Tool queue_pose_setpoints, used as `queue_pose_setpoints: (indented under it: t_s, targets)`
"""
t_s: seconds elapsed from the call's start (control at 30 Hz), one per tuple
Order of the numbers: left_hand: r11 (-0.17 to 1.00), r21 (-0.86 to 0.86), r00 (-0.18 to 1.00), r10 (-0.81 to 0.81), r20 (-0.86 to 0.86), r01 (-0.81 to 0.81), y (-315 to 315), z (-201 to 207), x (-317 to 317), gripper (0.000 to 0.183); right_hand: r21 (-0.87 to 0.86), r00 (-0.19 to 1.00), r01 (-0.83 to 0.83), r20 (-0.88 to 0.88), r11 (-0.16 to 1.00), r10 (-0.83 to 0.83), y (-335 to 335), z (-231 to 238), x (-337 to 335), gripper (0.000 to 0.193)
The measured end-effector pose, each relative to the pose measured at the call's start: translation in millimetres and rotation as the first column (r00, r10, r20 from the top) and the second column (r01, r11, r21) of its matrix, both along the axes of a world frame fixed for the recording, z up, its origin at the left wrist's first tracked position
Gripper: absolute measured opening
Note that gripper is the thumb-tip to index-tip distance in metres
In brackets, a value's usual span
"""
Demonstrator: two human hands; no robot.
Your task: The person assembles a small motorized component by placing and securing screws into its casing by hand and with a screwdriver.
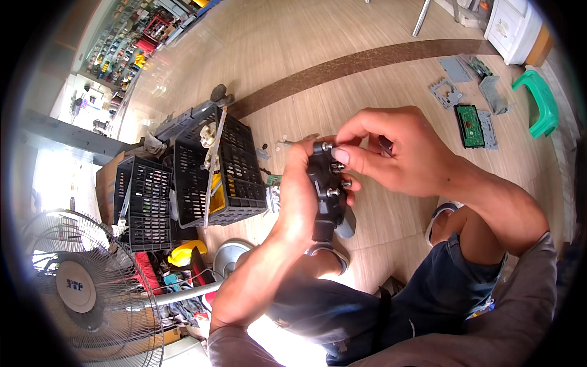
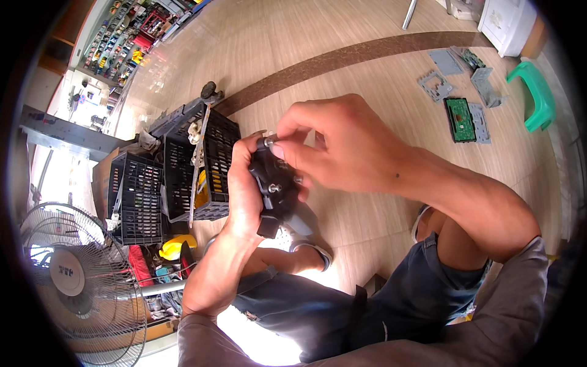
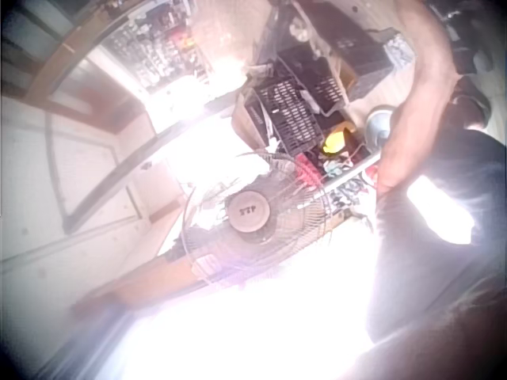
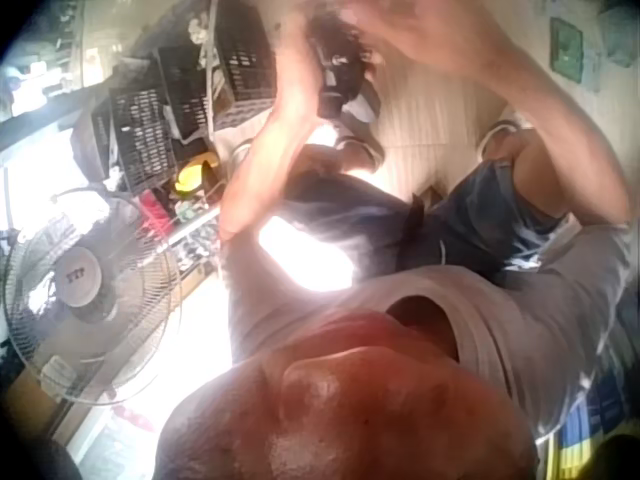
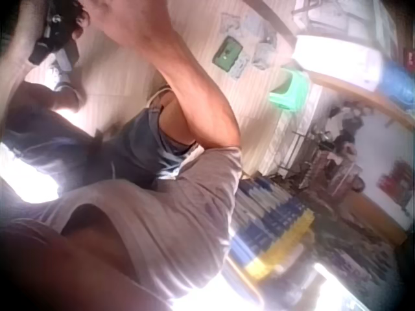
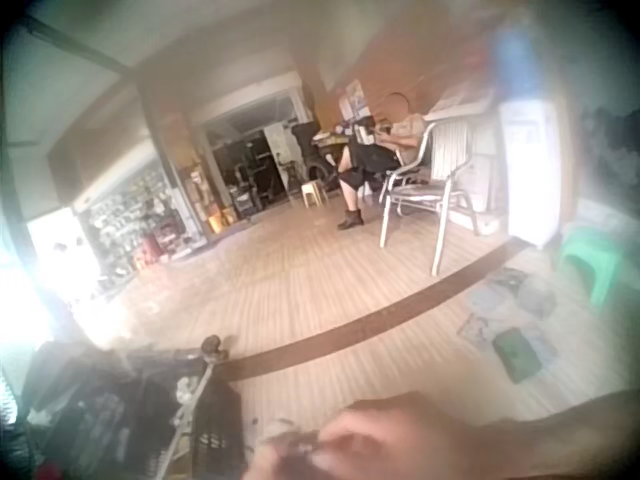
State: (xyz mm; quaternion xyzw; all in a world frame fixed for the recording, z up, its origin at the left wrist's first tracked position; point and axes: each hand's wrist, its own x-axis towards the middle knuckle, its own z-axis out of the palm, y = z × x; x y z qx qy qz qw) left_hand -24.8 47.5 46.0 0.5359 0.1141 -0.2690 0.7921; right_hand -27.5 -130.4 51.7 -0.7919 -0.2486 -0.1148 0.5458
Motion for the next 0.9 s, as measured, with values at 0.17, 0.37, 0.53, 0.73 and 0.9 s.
queue_pose_setpoints:
  t_s: [0.17, 0.37, 0.53, 0.73, 0.9]
  targets:
    - [0.998, 0.022, 0.991, 0.064, 0.116, -0.067, 5.7, -1.1, 8.8, 0.051, -0.14, 0.96, -0.175, -0.245, 0.975, 0.137, -4.8, 18.3, -9.0, 0.024]
    - [0.991, -0.073, 0.991, 0.115, 0.073, -0.11, 0.6, -4.3, 10.2, 0.049, 0.019, 0.963, -0.167, -0.211, 0.986, 0.167, 9.2, -3.6, -11.2, 0.012]
    - [0.992, -0.103, 0.992, 0.087, 0.089, -0.078, 4.5, -8.5, 10.9, 0.049, 0.067, 0.974, -0.139, -0.169, 0.988, 0.148, 13.4, -7.2, -12.7, 0.013]
    - [0.993, -0.059, 0.992, 0.108, 0.061, -0.105, 0.5, -6.8, 10.2, 0.047, -0.088, 0.966, -0.169, -0.214, 0.982, 0.147, 8.2, 2.6, -11.5, 0.015]
    - [0.991, -0.089, 0.994, 0.104, 0.042, -0.1, -2.3, -1.0, 8.4, 0.047, 0.014, 0.953, -0.176, -0.247, 0.984, 0.174, 10.3, 2.8, -12.5, 0.015]
